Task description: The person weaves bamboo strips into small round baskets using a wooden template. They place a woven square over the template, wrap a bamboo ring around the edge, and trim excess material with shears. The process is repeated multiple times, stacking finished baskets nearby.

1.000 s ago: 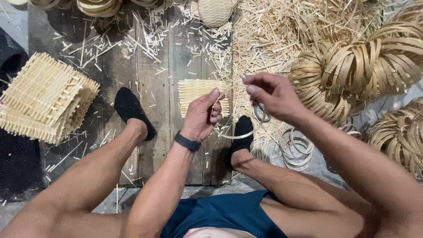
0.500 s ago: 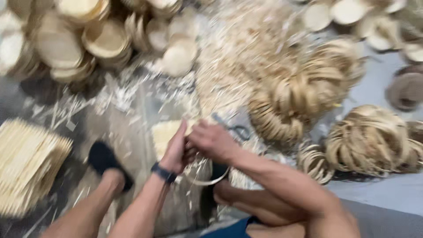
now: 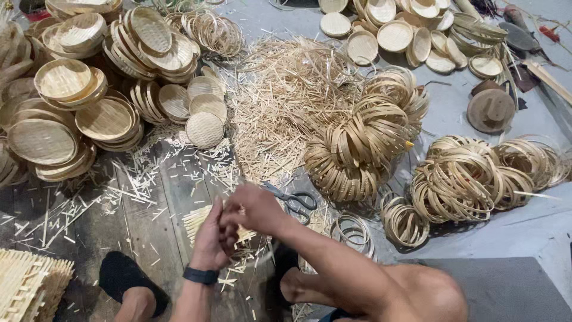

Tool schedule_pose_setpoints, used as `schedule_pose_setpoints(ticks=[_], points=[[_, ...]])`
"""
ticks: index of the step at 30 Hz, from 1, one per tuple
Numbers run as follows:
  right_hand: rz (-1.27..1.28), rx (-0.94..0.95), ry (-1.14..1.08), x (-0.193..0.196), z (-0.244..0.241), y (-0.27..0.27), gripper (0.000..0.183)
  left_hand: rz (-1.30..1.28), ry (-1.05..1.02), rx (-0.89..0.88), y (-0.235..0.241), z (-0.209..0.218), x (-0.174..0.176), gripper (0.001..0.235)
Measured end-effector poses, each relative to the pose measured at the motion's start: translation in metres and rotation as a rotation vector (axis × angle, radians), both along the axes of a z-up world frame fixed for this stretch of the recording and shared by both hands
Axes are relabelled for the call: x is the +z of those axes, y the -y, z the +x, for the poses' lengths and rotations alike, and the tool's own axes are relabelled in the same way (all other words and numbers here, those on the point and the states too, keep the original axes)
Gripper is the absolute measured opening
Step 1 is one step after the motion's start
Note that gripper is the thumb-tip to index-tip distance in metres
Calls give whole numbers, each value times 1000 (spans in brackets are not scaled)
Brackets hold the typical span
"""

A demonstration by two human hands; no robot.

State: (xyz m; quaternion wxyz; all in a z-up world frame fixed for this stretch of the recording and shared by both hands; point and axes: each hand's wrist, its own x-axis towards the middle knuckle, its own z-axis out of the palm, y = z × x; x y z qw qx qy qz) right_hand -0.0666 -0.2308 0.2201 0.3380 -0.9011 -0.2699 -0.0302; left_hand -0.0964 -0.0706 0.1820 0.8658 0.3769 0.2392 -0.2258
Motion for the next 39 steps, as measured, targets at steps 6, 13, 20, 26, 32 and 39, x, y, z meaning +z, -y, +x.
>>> schedule_pose_setpoints(ticks=[6,13,20,26,32,39], points=[[1161,-202,-1013,-15,8,22,43,-408,211,361,-45,10,13,31],[1125,-144,-1169,-38,8,26,35,-33,80,12,-58,15,-6,32],[1194,-111,-1362,-66,7,13,45,-32,0,-86,-61,19,-42,33],[1181,-108,-1321,-80,13,3,46,-52,-61,83,-52,22,-53,33],[1103,-284,-1158,-84,12,2,44,-90,6,133,-62,26,-60,32],[665,-257,-958,-115,18,28,24,161,-17,172,-74,24,-82,19]])
